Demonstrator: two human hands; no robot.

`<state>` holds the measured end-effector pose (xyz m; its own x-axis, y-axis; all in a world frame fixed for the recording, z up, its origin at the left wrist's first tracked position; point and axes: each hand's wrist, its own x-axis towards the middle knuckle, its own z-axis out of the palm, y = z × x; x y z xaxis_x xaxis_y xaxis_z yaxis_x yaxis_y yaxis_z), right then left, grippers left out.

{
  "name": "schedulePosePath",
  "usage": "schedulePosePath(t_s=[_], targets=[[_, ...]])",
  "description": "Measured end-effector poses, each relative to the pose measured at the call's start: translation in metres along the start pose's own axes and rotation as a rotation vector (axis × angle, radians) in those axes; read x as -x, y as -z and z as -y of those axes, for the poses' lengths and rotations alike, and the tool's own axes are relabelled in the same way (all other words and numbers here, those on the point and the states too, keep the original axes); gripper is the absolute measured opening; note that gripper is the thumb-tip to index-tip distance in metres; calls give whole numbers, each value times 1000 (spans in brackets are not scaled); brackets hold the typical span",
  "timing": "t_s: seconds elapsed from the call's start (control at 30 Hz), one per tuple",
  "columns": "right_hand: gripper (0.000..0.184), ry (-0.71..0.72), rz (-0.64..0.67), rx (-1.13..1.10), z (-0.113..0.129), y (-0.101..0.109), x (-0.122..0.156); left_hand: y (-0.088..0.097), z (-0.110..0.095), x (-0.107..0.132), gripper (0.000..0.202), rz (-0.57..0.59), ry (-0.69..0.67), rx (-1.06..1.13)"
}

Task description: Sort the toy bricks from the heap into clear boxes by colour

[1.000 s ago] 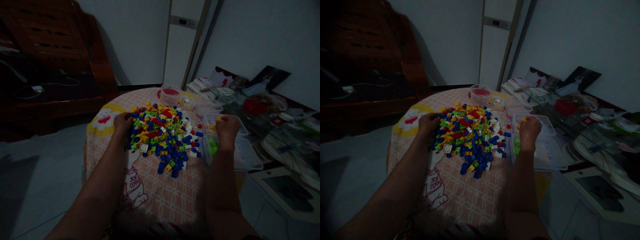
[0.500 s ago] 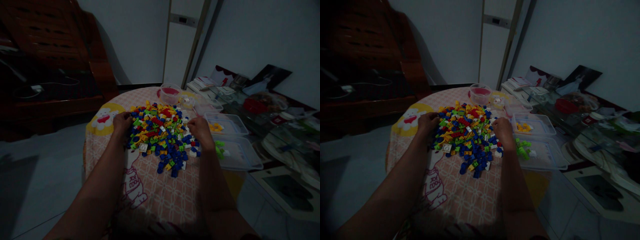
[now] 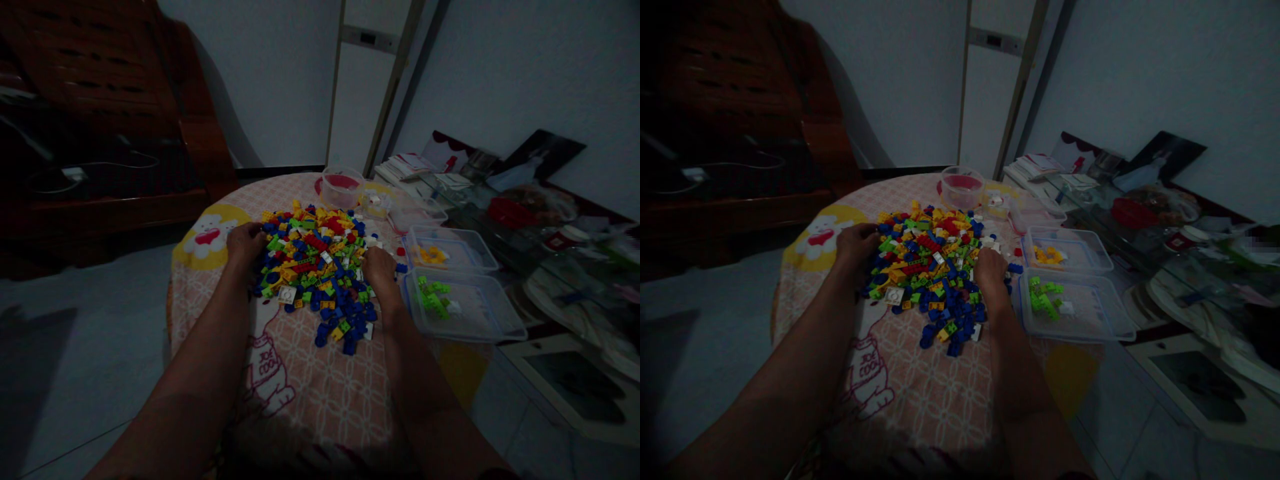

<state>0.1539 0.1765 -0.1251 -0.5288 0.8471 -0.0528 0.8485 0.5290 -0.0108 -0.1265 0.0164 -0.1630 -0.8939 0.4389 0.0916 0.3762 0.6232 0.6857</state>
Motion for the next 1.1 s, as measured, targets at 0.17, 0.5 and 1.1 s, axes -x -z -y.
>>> schedulePosePath(t_s=[0.17,0.5,1.1], targets=[[35,15,-50,-32,-3,15,6,-1,1,-1,51,-11,12,16],[35,-118,-498,-240,-70,48,9,-1,0,2,48,-7,23,46],[36,607,111,-226,36,26,27,-2,2,-1,52,-4,15,39]])
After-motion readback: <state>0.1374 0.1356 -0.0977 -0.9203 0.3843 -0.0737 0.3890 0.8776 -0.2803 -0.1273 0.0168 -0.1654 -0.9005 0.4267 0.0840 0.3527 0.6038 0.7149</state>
